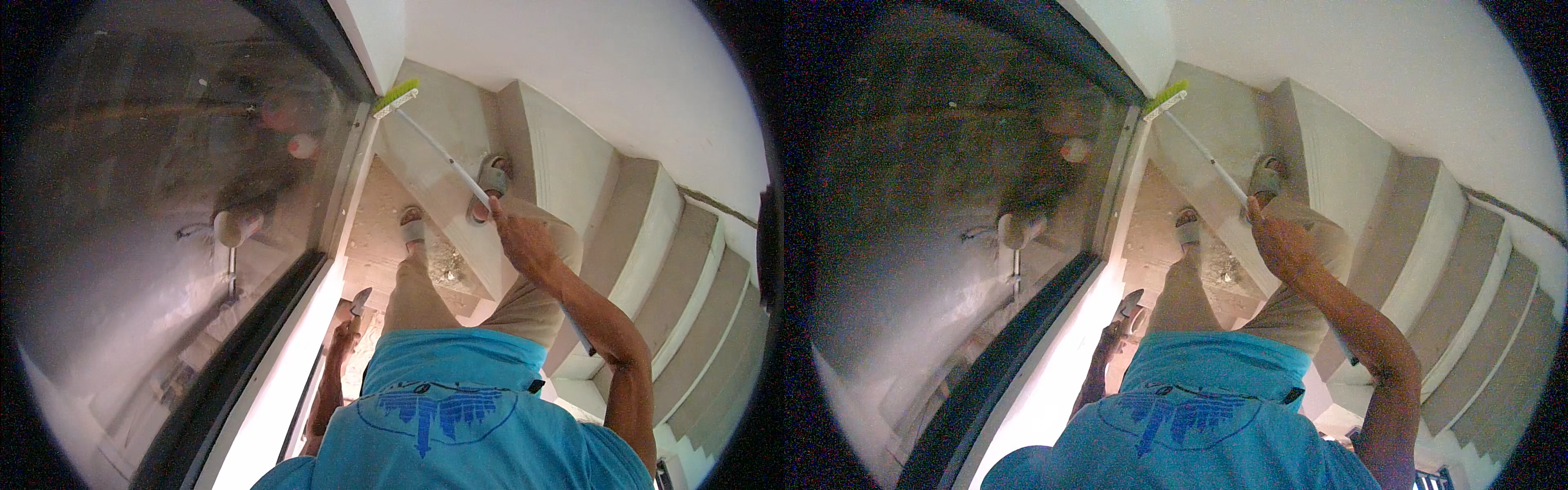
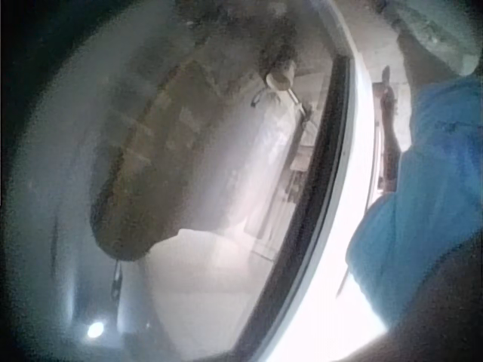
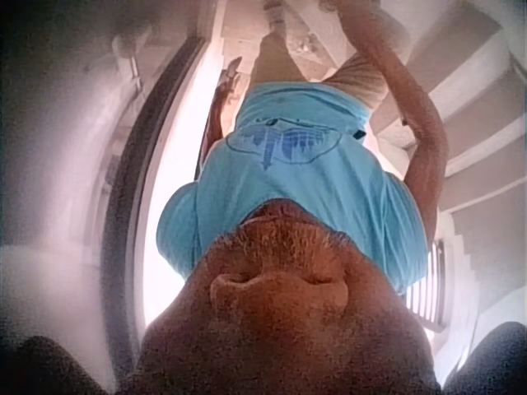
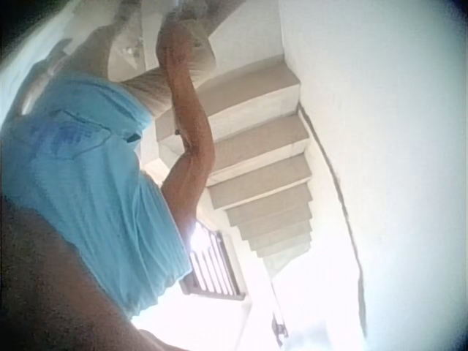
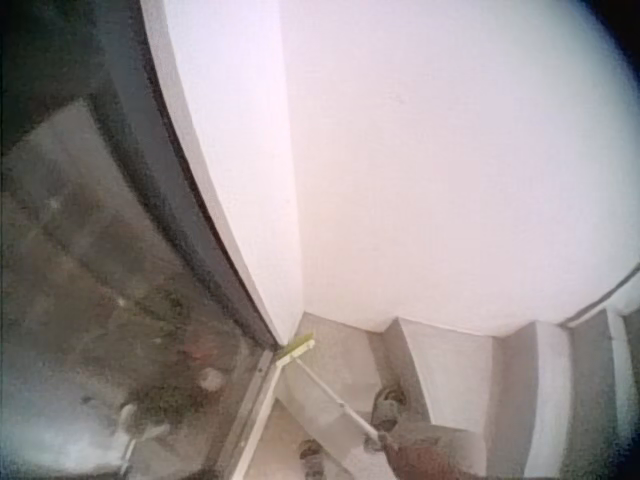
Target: The person sweeps debris on a spiral staircase using a long-handled broom and a dustpan. They repeatedly sweep the steps and landings, occasionally using the dustpan to collect the debris.
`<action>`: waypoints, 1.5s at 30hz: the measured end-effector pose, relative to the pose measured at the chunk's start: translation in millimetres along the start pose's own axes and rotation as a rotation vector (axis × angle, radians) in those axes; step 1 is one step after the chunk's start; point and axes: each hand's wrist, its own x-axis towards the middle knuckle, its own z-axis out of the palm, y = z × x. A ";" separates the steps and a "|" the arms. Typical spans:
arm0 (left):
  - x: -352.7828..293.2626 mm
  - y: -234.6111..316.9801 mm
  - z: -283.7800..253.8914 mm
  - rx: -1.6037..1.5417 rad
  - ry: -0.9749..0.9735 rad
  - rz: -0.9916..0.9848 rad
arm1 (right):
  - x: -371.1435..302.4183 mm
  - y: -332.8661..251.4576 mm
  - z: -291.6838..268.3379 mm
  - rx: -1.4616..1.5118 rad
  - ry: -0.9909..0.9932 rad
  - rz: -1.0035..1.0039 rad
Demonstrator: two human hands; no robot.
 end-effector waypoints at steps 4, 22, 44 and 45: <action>1.0 -4.9 1.6 0.050 0.082 -0.025 | 0.9 -15.2 11.1 -0.089 -0.095 -0.068; 23.0 -54.0 -1.1 0.056 0.040 -0.158 | -46.7 -2.6 -6.3 0.400 -0.228 0.010; 4.3 -24.7 -3.4 -0.032 -0.009 -0.188 | 1.7 -52.8 25.9 1.235 -0.370 0.323; 7.2 -27.2 -3.0 -0.017 -0.007 -0.183 | 0.9 -57.5 29.6 1.215 -0.399 0.327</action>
